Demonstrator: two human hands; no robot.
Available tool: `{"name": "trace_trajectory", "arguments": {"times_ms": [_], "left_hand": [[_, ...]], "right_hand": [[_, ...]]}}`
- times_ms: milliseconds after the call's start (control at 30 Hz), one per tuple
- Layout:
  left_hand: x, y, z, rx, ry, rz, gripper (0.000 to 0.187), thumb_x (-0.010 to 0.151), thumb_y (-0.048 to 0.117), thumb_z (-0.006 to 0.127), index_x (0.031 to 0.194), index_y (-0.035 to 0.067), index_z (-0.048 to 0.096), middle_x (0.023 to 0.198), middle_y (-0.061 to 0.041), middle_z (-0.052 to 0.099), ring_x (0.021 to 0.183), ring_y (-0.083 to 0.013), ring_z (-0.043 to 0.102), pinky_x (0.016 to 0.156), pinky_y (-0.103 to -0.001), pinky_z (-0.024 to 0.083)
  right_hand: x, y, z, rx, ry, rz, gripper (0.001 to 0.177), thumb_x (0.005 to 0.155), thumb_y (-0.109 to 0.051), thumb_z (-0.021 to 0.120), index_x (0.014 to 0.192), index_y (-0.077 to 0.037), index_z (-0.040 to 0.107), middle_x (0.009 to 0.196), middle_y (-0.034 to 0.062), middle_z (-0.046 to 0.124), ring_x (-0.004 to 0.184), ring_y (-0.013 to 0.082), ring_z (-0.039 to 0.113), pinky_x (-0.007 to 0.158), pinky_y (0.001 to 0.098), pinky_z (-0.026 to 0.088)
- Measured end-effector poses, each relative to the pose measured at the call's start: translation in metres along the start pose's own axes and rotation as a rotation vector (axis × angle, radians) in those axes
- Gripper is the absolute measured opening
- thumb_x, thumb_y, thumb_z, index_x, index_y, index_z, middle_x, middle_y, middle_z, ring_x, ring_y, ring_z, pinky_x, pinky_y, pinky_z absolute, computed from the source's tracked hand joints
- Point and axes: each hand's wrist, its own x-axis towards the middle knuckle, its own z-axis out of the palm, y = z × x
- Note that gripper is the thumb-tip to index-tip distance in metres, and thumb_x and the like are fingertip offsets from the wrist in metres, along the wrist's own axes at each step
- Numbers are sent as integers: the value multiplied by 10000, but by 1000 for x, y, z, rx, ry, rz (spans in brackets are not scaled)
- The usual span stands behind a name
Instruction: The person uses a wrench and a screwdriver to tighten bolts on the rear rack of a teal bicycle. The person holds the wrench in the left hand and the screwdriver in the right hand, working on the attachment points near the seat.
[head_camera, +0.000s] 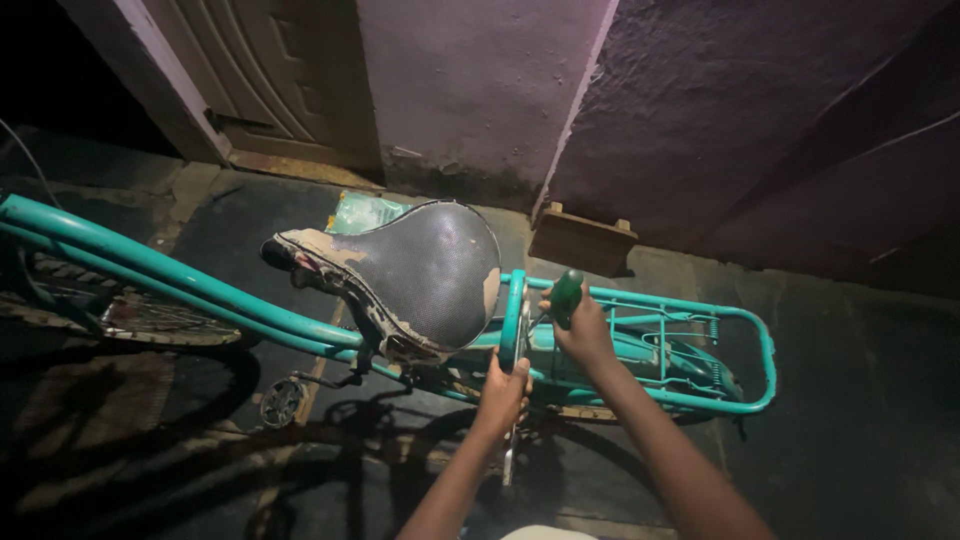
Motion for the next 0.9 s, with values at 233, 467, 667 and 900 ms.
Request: {"name": "trace_trajectory", "arguments": {"times_ms": [233,467,667,900], "left_hand": [[-3,2,1,-5,-6,7,601,990,419,611,1464,228,295,687,24,503,450,-60,428,381,-224,356],[4,-5,-2,-13,-10,40,562,990,405,597,1450,246,316,681,12,512,431,-63,415,365,-229,344],[9,-16,-6,-2,-27,53,536,1014,394,607,1430,189,339,686,13,508,439,-66,422,377,-223,346],[22,-23,-10,28,7,41,594,981,388,620,1448,204,301,667,12,509,461,-65,440,407,-219,365]], "right_hand": [[-8,0,4,131,-27,-45,391,867,-23,674,1214,-32,493,1055,139,754,977,348,756,815,416,586],[-16,-7,-6,143,-19,-50,289,924,-37,654,1191,-92,559,1048,122,728,954,308,752,819,398,583],[-1,-2,-15,217,67,-1,327,911,-88,730,1182,-43,553,1060,130,746,980,292,745,856,375,568],[-7,-2,-5,173,68,5,388,893,-130,771,1167,-18,520,1012,114,770,946,278,773,835,370,579]]}}
